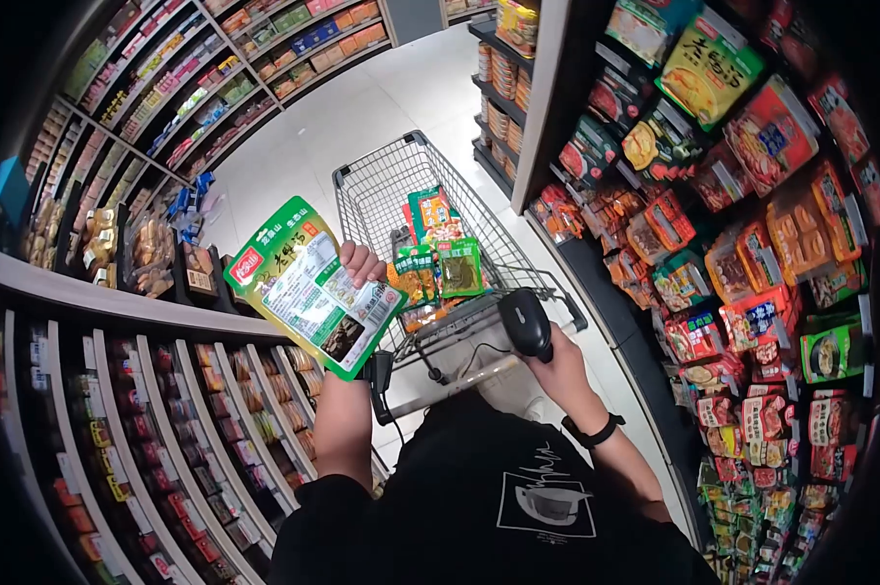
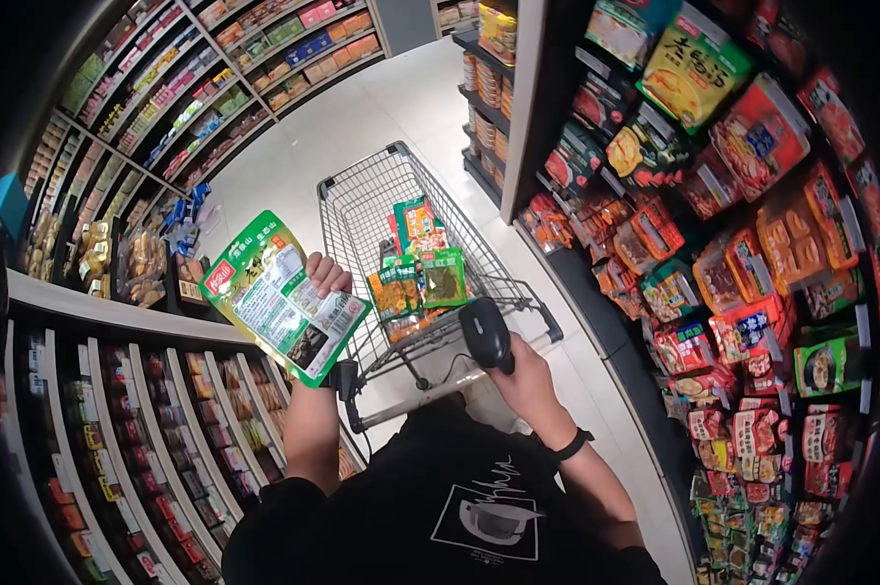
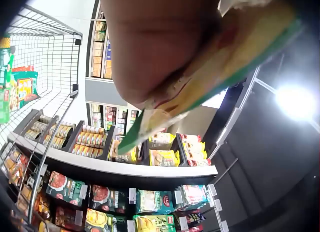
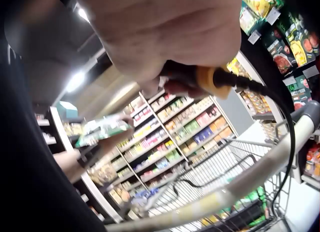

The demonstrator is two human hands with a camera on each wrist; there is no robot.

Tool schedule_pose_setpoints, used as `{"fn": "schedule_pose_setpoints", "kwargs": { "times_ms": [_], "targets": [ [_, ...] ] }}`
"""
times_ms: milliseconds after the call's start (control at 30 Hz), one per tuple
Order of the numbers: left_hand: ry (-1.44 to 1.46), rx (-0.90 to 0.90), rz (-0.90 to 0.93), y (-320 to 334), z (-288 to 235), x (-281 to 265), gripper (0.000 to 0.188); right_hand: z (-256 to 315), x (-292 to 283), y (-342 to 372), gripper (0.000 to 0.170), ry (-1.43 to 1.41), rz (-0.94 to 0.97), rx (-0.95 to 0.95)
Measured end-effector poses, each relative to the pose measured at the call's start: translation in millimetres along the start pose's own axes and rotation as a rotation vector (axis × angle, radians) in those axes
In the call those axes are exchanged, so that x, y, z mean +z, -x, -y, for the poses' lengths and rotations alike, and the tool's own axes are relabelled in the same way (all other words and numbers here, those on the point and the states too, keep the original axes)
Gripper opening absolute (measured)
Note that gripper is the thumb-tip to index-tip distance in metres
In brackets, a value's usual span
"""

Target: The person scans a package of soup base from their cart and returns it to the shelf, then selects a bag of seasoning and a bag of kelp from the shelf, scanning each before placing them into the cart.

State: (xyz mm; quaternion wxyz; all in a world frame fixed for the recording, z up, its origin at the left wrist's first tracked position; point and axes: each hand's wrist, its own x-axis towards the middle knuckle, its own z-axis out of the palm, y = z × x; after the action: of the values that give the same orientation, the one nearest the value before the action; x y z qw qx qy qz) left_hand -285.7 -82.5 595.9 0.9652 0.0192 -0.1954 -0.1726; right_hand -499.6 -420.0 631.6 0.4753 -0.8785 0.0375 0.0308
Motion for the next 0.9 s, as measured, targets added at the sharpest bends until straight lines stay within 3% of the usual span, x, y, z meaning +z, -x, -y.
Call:
{"fn": "schedule_pose_setpoints", "kwargs": {
  "times_ms": [100, 233, 267, 467, 900],
  "targets": [
    [-0.065, -0.066, 0.019, 7, 38, 5, 0.020, 22, -34, 35, 0.063, -0.266, 0.106, 0.136],
    [-0.017, -0.196, 0.216, 9, 101, -29, 0.013, 26, -61, 66, 0.056, -0.438, 0.229, 0.244],
    [0.021, -0.217, 0.350, 5, 117, -50, 0.011, 25, -67, 73, 0.055, -0.441, 0.276, 0.282],
    [0.091, -0.331, 0.362, 9, 183, -35, 0.014, 9, -83, 103, 0.045, -0.634, 0.335, 0.345],
    [0.052, -0.350, 0.231, 13, 209, 2, 0.021, 7, -91, 121, 0.045, -0.551, 0.328, 0.373]
  ]
}}
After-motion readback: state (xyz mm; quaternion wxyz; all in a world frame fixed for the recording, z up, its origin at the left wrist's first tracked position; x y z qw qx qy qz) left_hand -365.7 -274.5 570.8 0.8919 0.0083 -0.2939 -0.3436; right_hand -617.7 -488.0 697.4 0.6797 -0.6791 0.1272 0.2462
